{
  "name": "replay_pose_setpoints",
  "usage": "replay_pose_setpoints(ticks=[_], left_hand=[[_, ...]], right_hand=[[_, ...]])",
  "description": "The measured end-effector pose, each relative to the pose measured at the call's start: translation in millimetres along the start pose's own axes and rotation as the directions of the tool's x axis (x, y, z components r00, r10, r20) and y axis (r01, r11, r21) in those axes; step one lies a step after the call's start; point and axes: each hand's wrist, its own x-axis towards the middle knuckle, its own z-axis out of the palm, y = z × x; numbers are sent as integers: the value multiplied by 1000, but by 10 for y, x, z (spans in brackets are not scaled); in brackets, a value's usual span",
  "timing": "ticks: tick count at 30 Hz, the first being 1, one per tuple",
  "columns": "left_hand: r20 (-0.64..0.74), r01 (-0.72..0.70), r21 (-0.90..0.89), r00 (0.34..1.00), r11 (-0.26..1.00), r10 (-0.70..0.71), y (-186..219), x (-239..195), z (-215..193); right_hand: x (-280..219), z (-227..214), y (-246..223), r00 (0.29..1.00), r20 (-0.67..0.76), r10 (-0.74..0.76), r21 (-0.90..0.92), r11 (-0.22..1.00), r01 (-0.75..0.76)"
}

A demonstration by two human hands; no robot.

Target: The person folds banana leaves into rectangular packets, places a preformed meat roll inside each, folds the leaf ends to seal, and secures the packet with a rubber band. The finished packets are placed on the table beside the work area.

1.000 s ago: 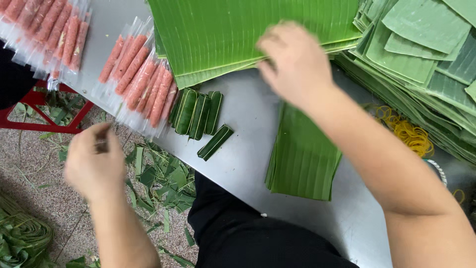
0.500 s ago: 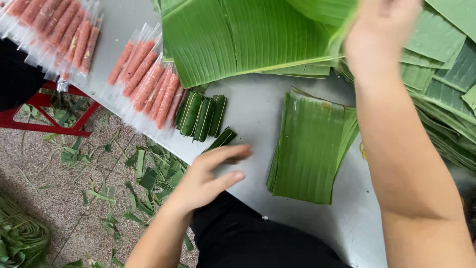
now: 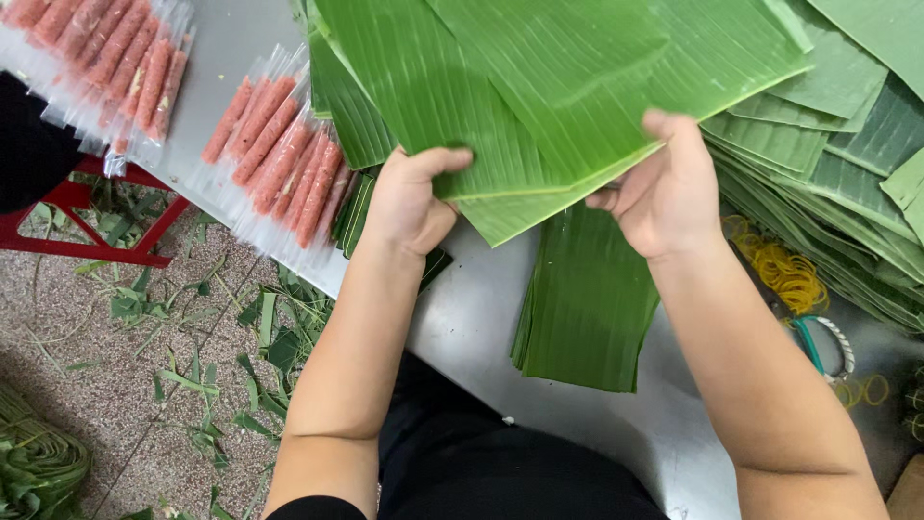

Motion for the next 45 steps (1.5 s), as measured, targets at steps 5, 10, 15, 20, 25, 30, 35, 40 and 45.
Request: replay_pose_setpoints(ticks=[5,10,15,20,25,30,35,40,45], left_hand=[[-58,13,-143,998,990,-21,-19,-5,54],[56,-32,-131,998,991,39,40,-104,76],[100,1,-117,995,993,11,66,-138,91],[44,-18,-75,999,997,22,-104,-134,191],[-146,29,270,989,963,11,-218,-158,305],[-179,129,903,980,410,86,0,-455,267],[49,-495,569,817,656,574,244,-557,264],[-138,-305,27,942,952,306,477,-503,103],[-76,-788,343,520,512,851,300,-864,45]], right_hand=[[219,-6,123,998,-43,-34,-94,995,30],[298,80,76,995,-50,-86,-20,996,85],[318,96,105,994,-39,-102,-9,995,102],[443,35,240,961,-205,-186,185,957,225],[563,-30,353,874,-212,-437,180,861,475],[670,-56,272,875,-327,-358,203,877,435],[608,5,245,953,-242,-182,135,966,219],[493,-23,226,962,-216,-165,103,976,190],[570,157,251,927,-255,-275,-52,961,271]])
